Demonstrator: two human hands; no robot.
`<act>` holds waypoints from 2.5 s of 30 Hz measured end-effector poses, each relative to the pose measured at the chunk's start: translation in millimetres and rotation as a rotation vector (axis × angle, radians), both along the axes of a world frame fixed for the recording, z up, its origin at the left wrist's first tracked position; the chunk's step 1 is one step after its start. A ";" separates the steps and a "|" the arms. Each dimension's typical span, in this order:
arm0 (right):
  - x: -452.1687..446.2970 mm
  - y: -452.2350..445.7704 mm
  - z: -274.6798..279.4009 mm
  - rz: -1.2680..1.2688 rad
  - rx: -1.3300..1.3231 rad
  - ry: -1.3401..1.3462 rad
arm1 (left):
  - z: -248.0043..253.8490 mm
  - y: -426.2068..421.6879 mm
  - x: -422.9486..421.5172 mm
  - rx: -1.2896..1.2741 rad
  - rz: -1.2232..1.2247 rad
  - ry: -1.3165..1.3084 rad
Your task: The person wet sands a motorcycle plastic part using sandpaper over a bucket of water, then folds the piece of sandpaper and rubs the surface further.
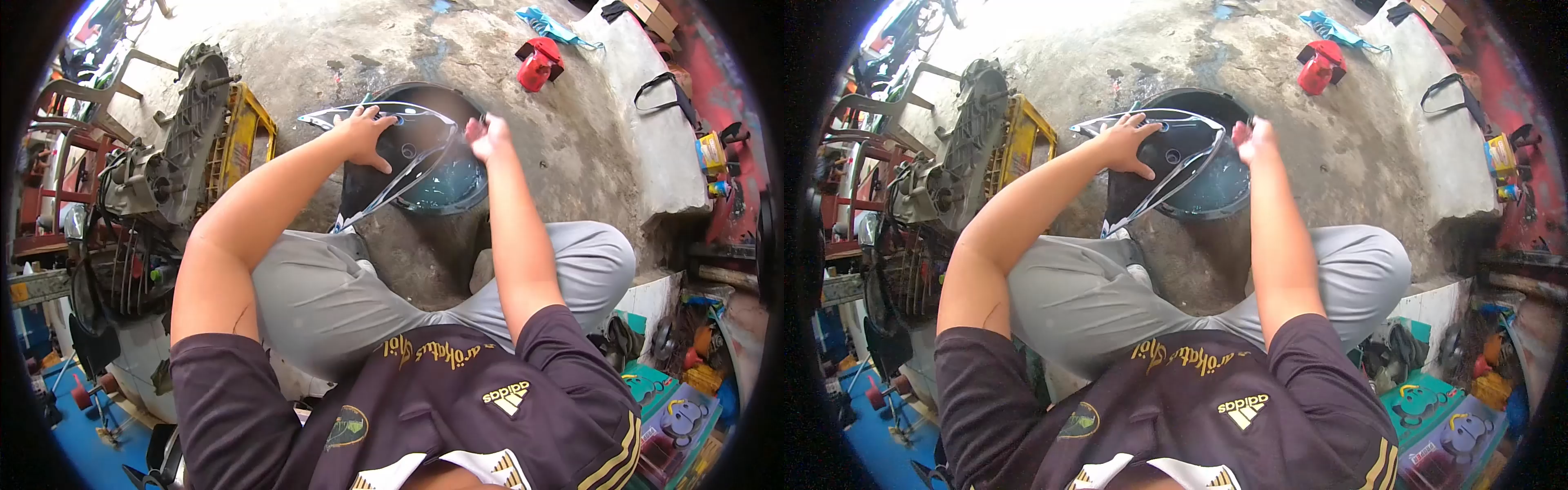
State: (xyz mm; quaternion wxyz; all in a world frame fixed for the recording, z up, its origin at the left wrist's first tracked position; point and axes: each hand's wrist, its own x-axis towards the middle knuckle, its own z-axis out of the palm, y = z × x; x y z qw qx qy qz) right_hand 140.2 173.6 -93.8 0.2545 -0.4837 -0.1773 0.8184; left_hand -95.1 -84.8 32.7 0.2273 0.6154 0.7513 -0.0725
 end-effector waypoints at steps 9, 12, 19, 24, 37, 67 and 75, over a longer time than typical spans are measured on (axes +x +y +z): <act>-39.9 -43.8 198.9 1.026 0.824 -0.489 | 11.8 3.6 5.8 -0.061 -0.008 0.013; -31.1 -49.9 214.1 1.124 1.062 -0.619 | 11.1 2.5 6.4 -0.063 -0.013 0.033; 28.5 -54.8 281.7 1.177 1.542 -0.760 | 11.0 10.1 20.1 -0.058 0.050 0.034; 56.0 -45.7 235.0 1.207 1.645 -0.794 | 25.1 25.4 56.6 -0.214 0.053 0.269; 38.5 20.2 212.0 1.372 1.409 -0.761 | 18.4 28.0 69.9 -0.161 0.058 0.334; 42.0 5.3 241.6 1.401 1.422 -0.627 | 38.6 53.0 20.7 0.202 0.126 0.091; 42.6 12.3 246.1 1.331 1.359 -0.632 | 60.9 88.9 35.5 0.288 0.070 0.148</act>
